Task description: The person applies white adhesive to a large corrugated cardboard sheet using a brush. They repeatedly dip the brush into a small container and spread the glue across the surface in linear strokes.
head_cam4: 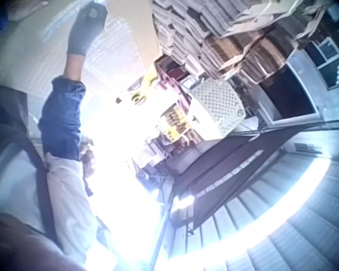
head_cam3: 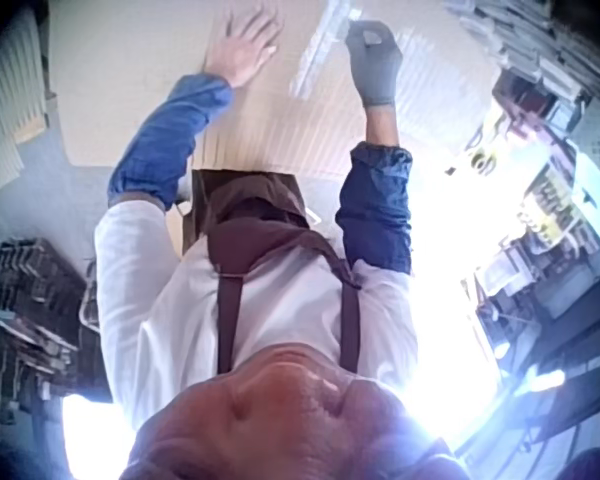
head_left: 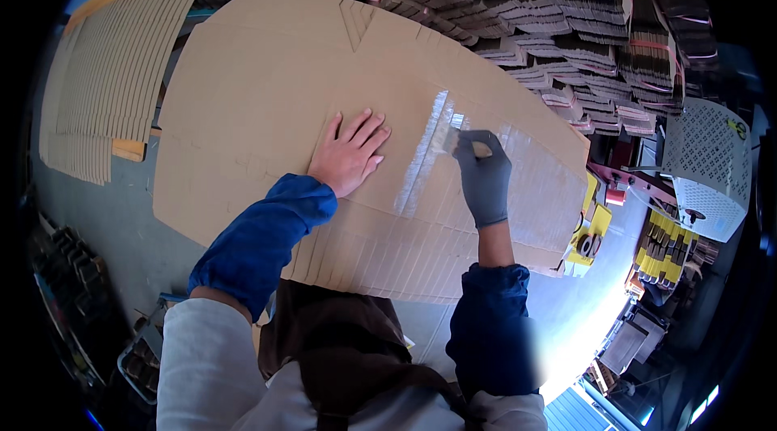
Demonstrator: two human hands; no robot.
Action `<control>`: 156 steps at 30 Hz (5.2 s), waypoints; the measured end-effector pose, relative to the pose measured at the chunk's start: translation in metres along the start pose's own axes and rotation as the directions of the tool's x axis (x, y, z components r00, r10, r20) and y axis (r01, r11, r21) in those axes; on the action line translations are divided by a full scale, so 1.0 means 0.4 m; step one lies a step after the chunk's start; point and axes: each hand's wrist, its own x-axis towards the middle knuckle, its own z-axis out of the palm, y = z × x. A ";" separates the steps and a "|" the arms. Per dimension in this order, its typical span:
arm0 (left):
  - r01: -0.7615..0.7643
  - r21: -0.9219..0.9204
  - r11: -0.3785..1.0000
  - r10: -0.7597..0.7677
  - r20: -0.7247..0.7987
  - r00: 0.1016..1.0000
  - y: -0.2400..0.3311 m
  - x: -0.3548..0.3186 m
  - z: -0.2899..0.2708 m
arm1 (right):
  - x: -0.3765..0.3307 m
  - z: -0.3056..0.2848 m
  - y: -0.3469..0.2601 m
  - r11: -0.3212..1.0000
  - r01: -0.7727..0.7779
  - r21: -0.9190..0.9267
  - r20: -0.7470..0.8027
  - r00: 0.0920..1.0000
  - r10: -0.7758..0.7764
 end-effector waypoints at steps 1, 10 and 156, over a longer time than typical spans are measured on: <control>0.001 0.008 1.000 -0.001 -0.003 1.000 0.000 -0.003 0.001 | 0.012 0.016 -0.014 0.999 -0.026 0.048 0.015 1.000 0.025; 0.009 -0.025 1.000 -0.009 0.007 1.000 -0.002 0.002 0.001 | 0.067 0.027 -0.009 0.991 -0.039 0.129 0.022 0.999 0.036; 0.000 0.016 1.000 -0.001 0.049 0.999 -0.002 0.002 0.000 | -0.093 -0.027 0.062 0.810 -0.163 -0.563 -0.216 0.975 0.046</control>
